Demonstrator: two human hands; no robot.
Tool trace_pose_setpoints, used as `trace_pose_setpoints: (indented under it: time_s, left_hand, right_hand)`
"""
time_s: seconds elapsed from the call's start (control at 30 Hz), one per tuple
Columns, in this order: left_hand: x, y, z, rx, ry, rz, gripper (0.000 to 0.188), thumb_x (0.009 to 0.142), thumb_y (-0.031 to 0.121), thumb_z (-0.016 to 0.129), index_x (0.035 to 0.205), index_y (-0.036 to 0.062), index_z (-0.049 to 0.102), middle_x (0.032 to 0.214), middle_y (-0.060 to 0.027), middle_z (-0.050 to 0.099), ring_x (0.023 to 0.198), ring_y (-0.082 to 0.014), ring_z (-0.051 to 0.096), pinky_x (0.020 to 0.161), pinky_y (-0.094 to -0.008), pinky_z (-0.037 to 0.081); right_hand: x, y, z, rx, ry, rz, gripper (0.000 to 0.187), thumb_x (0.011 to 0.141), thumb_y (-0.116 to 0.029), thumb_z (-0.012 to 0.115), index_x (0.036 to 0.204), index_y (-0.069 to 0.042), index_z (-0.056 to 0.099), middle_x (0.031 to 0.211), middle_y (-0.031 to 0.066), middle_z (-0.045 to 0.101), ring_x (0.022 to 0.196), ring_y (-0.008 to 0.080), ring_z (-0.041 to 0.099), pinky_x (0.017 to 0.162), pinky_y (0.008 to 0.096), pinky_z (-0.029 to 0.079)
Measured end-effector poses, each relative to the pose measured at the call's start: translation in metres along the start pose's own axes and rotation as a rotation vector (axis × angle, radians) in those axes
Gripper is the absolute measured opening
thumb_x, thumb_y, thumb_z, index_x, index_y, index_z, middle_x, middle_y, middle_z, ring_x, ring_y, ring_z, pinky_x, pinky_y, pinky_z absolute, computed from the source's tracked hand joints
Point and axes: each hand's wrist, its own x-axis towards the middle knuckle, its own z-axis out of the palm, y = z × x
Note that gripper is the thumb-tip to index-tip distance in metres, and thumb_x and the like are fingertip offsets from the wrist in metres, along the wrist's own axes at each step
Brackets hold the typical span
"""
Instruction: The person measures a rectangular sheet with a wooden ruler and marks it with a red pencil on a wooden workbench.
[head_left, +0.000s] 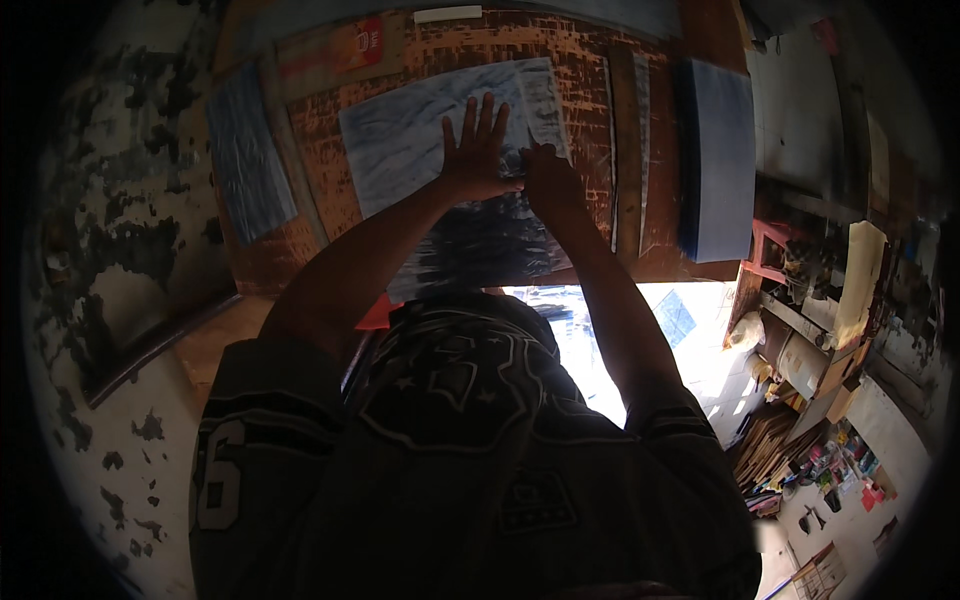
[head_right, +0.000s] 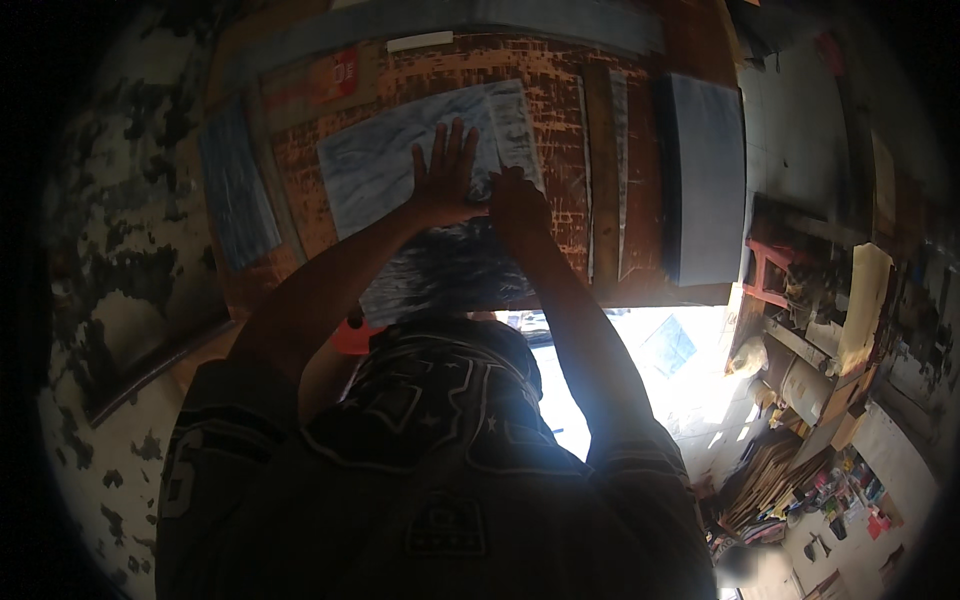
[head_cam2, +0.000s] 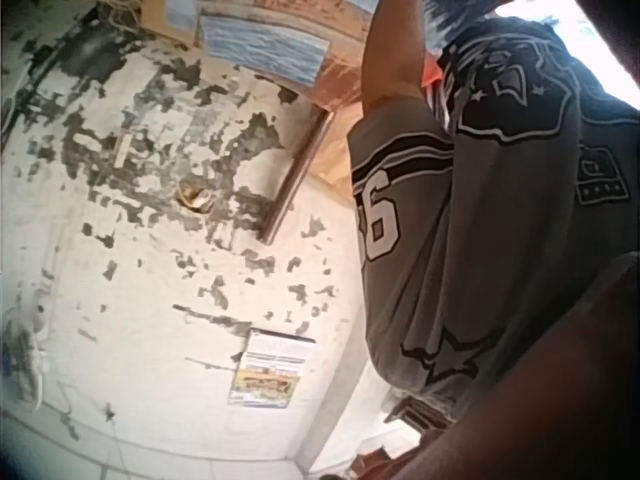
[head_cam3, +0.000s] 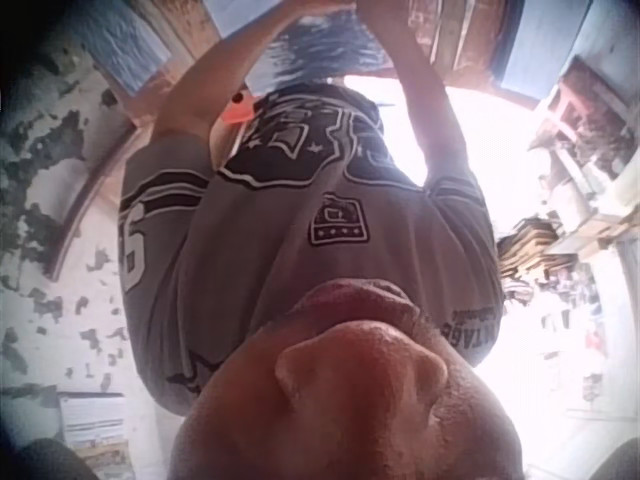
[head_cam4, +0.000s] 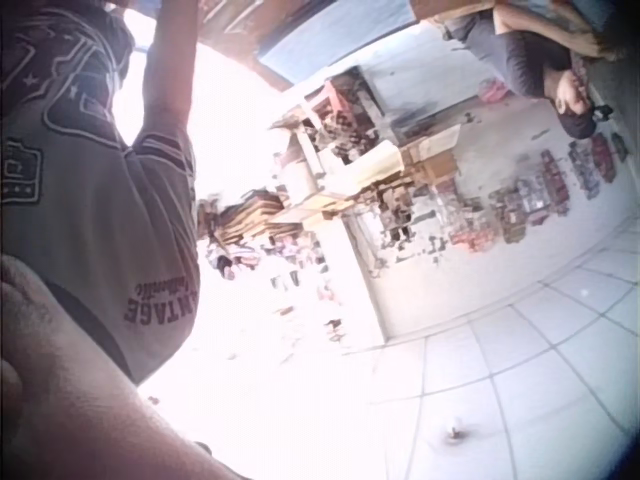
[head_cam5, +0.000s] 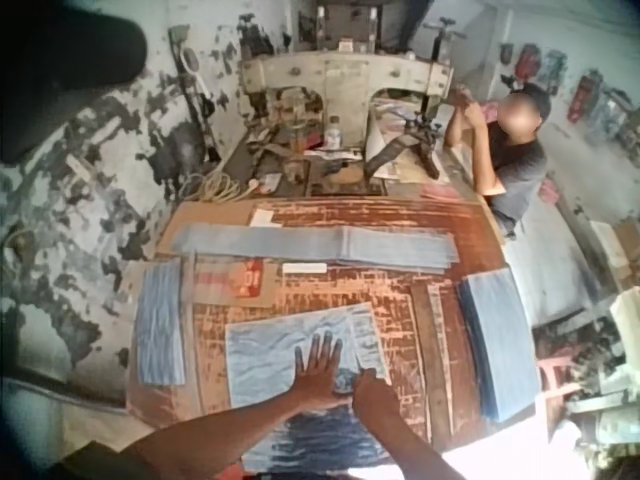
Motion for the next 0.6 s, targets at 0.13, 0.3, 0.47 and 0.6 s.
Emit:
trace_pose_setpoints:
  time_s: [0.13,0.3,0.47,0.6]
  left_hand:
    - [0.002,0.005,-0.002,0.001,-0.003,0.014,0.133,0.077,0.074,0.07,0.16,0.013,-0.014,0.166,-0.0169,-0.021,0.152,-0.036,-0.024,0.115,-0.0699,-0.007]
    - [0.001,-0.001,0.006,0.075,0.019,-0.006,0.134,0.075,0.08,0.066,0.16,0.0151,-0.015,0.166,-0.0162,-0.022,0.151,-0.0356,-0.024,0.116,-0.0697,-0.007]
    - [0.004,-0.006,0.014,0.085,0.038,0.034,0.133,0.075,0.082,0.063,0.161,0.0156,-0.014,0.166,-0.0156,-0.022,0.151,-0.0351,-0.025,0.115,-0.0698,-0.008]
    - [0.005,-0.003,0.012,0.086,0.043,0.051,0.132,0.075,0.082,0.062,0.161,0.0164,-0.014,0.166,-0.0153,-0.022,0.152,-0.0353,-0.024,0.115,-0.0704,-0.007]
  right_hand:
    - [-0.002,0.011,0.002,0.064,0.036,-0.09,0.033,0.106,-0.03,0.048,0.105,0.002,0.054,0.08,0.0228,0.068,0.079,0.0438,0.069,0.067,0.0504,0.055]
    - [-0.035,0.004,-0.007,0.19,-0.13,0.107,0.035,0.104,-0.032,0.047,0.116,0.0,0.056,0.094,0.0303,0.069,0.092,0.0486,0.067,0.078,0.0563,0.053]
    - [-0.077,0.009,-0.009,0.21,-0.23,0.151,0.034,0.104,-0.032,0.048,0.115,0.0,0.055,0.094,0.0293,0.069,0.091,0.0481,0.068,0.077,0.0578,0.053]
    - [-0.121,0.021,0.005,0.164,-0.176,0.115,0.027,0.104,-0.026,0.048,0.116,-0.002,0.053,0.092,0.0284,0.069,0.086,0.0465,0.068,0.074,0.057,0.054]
